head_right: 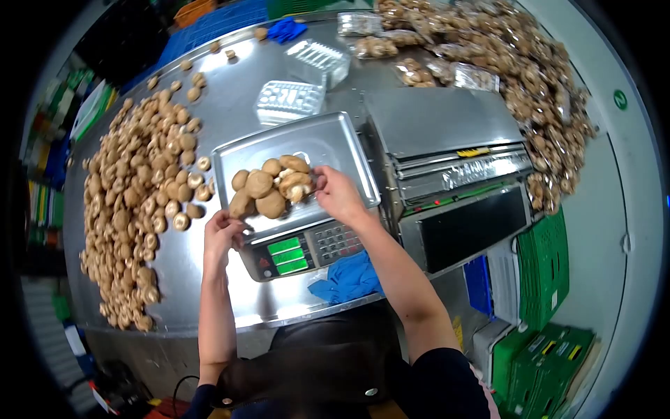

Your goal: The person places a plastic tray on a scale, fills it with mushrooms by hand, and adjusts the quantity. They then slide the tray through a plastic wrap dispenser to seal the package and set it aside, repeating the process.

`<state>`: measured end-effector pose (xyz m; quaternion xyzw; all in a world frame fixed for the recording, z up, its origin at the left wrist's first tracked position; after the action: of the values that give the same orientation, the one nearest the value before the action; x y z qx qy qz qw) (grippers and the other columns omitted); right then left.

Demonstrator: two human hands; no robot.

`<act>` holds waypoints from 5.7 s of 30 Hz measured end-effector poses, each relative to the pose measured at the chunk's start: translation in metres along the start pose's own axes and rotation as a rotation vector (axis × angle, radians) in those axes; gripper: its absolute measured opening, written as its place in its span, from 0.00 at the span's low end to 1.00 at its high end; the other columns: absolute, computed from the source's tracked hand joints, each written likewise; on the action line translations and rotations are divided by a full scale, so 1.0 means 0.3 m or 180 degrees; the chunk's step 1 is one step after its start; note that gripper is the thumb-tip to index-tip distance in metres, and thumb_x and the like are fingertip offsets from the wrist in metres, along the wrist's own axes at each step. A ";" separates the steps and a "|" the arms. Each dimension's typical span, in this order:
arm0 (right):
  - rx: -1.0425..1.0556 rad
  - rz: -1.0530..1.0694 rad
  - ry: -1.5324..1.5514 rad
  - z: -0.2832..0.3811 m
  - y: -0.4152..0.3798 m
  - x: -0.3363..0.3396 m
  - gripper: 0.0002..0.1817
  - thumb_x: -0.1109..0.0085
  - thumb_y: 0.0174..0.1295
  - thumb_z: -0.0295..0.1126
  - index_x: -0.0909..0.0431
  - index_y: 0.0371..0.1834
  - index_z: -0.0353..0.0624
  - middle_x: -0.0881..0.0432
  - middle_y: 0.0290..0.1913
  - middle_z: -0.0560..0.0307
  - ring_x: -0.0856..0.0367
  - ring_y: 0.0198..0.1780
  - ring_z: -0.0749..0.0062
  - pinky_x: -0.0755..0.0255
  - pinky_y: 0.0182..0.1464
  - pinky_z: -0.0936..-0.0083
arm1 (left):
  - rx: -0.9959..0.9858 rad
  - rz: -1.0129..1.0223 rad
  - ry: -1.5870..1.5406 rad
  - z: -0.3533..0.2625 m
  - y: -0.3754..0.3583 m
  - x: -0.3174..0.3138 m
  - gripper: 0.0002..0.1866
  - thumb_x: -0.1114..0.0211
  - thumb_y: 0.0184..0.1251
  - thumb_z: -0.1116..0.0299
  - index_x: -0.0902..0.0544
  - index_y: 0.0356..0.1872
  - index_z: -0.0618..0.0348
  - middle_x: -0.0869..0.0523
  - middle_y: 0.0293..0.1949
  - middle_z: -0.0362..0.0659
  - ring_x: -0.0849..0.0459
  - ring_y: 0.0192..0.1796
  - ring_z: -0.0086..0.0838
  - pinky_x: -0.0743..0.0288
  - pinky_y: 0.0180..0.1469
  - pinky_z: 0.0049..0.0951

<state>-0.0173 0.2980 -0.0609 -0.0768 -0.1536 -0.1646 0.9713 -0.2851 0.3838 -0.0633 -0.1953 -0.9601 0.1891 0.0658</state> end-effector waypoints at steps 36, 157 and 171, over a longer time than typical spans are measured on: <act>0.0415 -0.0268 -0.1812 -0.182 0.028 1.579 0.24 0.36 0.52 0.27 0.25 0.55 0.34 0.17 0.38 0.51 0.23 0.47 0.58 0.29 0.52 0.66 | -0.0750 0.0550 0.2121 -0.382 0.169 -1.562 0.14 0.29 0.49 0.62 0.18 0.28 0.64 0.15 0.23 0.45 0.17 0.27 0.32 0.24 0.33 0.33; -0.1586 0.1428 0.1852 -0.162 -0.807 0.878 0.23 0.53 0.68 0.54 0.21 0.26 0.47 0.27 0.16 0.70 0.35 0.12 0.83 0.45 0.11 0.81 | 0.1642 0.1700 -0.1412 -0.099 -0.783 -1.374 0.29 0.48 0.70 0.50 0.31 0.61 0.65 0.26 0.60 0.58 0.28 0.64 0.46 0.34 0.64 0.47; 0.0424 -0.0638 0.2102 0.028 0.174 1.631 0.19 0.55 0.72 0.40 0.25 0.52 0.35 0.18 0.44 0.52 0.18 0.41 0.67 0.24 0.42 0.74 | 0.1057 0.0867 -0.1842 0.142 -0.642 -1.128 0.12 0.48 0.71 0.67 0.25 0.44 0.68 0.16 0.37 0.55 0.14 0.37 0.42 0.20 0.42 0.37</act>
<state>0.4380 0.2033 0.1002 0.0596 0.1516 -0.2647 0.9505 -0.0514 0.0699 -0.0452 -0.2465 -0.8603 0.3970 -0.2037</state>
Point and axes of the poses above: each hand's wrist, its own y-axis towards the middle knuckle, its own x-axis out of the back of the hand, z = x × y, the point moved 8 cm from there along y, towards the middle knuckle
